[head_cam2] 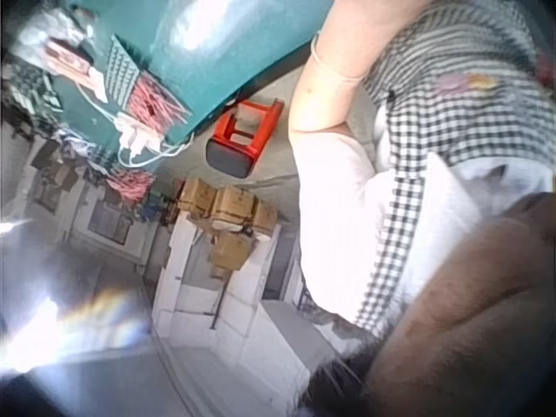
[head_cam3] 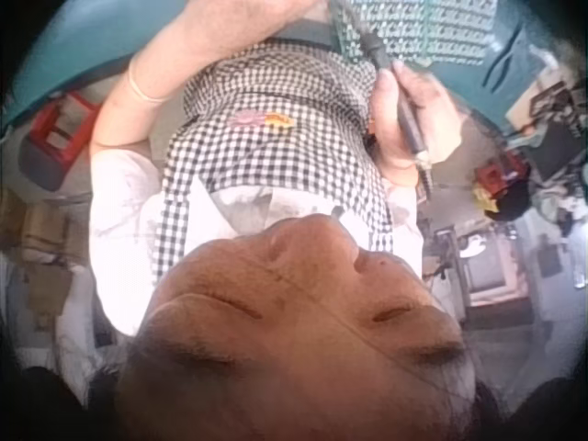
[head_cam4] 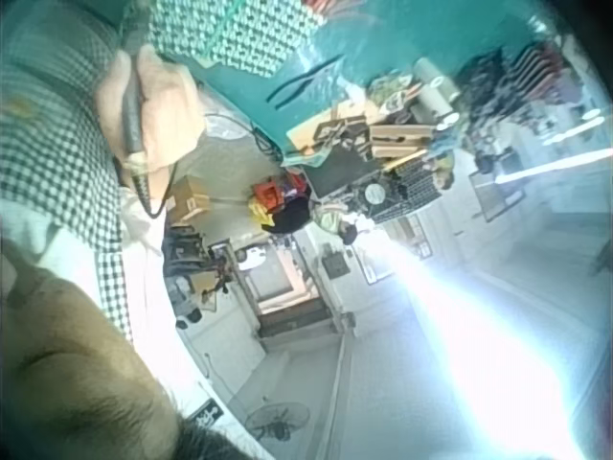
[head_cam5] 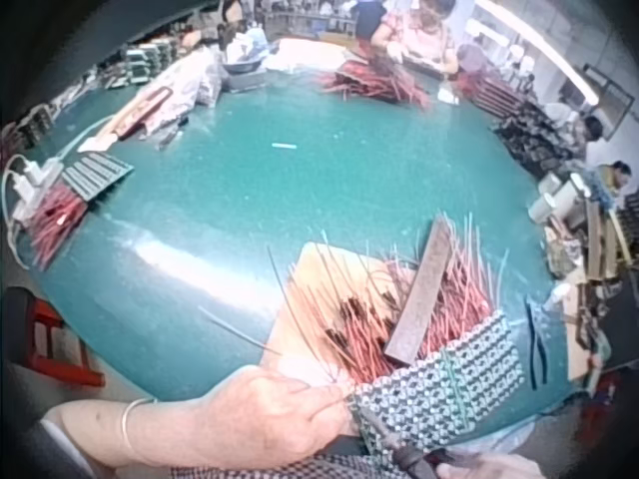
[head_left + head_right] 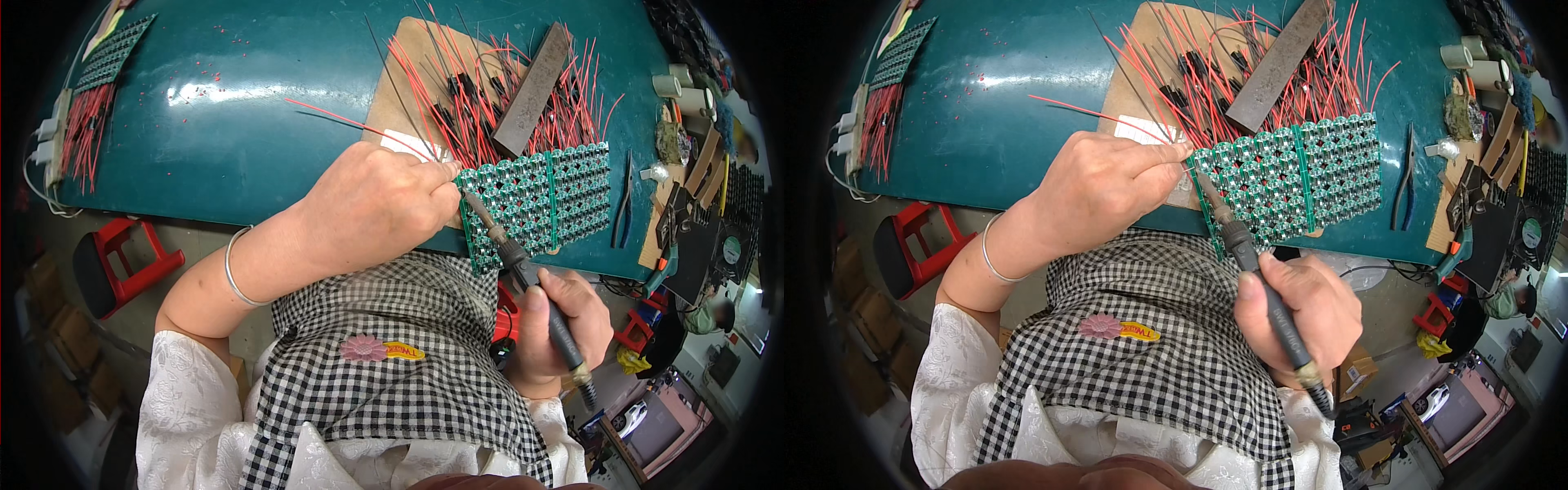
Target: The person solders wires onto circuit boards using a soldering iron, handling and positioning the boards and wires by hand.
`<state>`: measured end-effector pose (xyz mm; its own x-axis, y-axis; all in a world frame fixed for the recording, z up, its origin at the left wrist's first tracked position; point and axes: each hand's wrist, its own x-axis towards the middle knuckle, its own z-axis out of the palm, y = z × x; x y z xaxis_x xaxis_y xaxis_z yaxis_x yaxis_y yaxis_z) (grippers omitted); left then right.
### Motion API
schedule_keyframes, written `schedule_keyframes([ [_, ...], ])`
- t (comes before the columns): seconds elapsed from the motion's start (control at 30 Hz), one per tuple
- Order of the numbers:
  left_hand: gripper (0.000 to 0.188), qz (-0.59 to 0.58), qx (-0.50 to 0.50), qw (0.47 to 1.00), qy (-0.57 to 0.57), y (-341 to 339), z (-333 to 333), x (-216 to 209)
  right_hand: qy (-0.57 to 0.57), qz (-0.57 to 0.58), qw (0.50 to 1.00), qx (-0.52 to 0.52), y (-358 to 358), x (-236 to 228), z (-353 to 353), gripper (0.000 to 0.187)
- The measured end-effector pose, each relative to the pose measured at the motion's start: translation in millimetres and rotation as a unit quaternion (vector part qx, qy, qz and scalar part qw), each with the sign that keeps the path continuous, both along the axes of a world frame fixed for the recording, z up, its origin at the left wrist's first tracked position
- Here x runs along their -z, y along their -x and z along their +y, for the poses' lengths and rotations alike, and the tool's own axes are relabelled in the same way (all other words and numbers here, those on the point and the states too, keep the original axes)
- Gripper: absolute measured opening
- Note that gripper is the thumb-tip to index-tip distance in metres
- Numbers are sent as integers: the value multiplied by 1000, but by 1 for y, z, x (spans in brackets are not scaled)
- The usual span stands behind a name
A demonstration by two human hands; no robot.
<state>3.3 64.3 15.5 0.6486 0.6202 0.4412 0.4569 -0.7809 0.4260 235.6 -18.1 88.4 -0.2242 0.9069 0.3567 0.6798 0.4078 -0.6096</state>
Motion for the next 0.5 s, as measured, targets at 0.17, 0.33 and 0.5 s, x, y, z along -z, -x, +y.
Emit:
schedule_keyframes([
  [0.17,13,4,-6,1000,-3,0,-2,3,0,-22,998,-51,9,-6,1,27],
  [0.33,14,4,-7,1000,-2,-2,-2,1,-19,-75,995,-69,15,-12,3,26],
  [0.5,14,9,-18,1000,8,-5,-5,1,-18,-96,993,-71,18,-18,6,25],
])
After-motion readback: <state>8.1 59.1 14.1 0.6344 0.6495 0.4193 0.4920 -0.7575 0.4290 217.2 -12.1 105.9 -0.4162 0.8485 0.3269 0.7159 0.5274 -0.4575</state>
